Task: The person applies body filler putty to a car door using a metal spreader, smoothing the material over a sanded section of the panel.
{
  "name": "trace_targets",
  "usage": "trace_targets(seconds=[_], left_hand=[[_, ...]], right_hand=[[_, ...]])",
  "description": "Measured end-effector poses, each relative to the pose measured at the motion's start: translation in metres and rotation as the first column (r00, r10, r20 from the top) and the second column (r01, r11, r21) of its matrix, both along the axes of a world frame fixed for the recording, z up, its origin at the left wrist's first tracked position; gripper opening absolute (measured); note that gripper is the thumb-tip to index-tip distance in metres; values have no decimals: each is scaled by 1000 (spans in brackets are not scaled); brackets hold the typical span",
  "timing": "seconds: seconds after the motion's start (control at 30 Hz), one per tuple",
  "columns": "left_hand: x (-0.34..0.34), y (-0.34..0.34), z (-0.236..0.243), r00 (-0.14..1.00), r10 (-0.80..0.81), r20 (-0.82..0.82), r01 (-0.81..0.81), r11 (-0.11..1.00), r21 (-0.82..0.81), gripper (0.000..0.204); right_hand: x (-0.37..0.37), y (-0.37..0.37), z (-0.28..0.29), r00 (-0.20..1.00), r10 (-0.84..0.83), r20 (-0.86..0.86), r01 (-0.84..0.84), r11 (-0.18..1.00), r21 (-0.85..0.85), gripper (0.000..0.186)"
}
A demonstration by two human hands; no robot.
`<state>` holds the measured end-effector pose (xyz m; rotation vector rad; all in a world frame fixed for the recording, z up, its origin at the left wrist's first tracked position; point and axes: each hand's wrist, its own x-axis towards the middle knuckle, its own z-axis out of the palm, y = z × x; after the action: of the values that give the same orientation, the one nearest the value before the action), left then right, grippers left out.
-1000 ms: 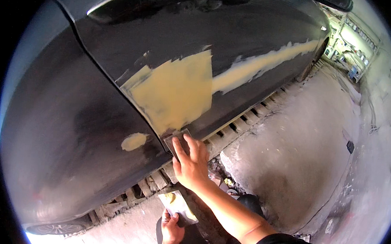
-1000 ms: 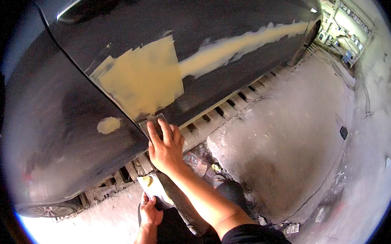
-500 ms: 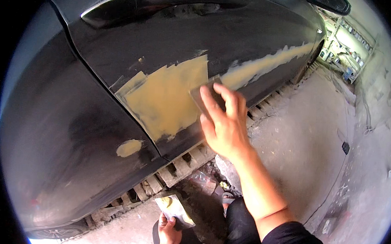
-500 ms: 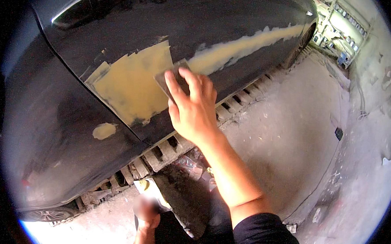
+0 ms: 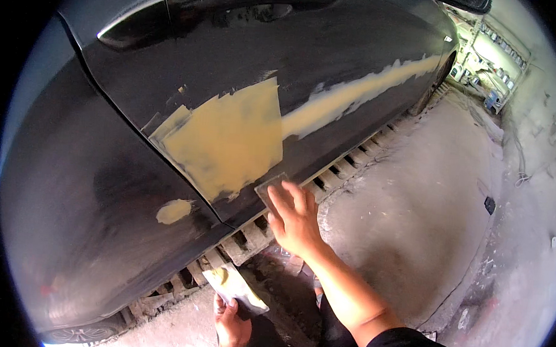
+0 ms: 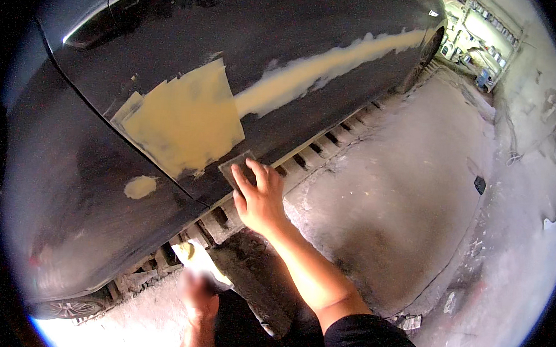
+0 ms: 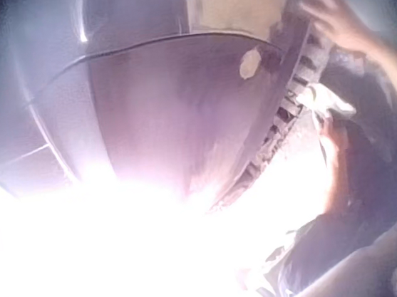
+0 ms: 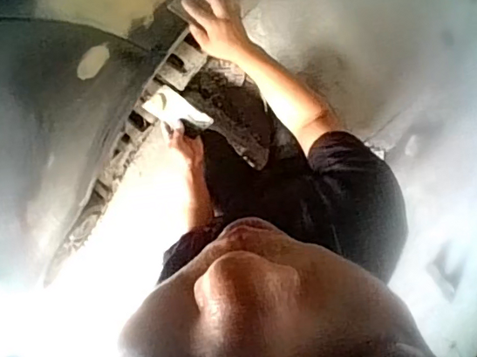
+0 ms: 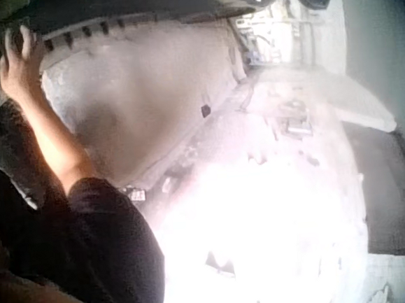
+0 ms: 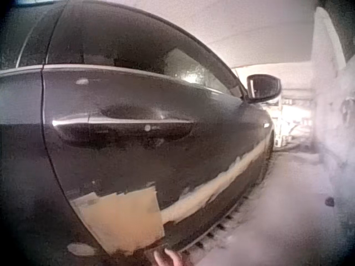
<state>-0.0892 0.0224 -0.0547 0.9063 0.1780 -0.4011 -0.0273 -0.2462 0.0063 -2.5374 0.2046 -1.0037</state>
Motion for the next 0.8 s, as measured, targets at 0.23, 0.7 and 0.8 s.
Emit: trace_targets(seconds=[0.23, 0.7, 0.8], left_hand=[[34, -40, 102, 996, 25, 90, -11, 988, -156, 50], [45, -26, 150, 955, -33, 295, 102, 971, -219, 50], [40, -31, 154, 956, -41, 289, 120, 958, -262, 50]], right_hand=[[-95, 53, 38, 618, 750, 236, -671, 348, 654, 42], [-149, 23, 104, 981, 29, -192, 19, 971, 240, 47], [-157, 9, 136, 974, -59, -218, 99, 979, 178, 46]])
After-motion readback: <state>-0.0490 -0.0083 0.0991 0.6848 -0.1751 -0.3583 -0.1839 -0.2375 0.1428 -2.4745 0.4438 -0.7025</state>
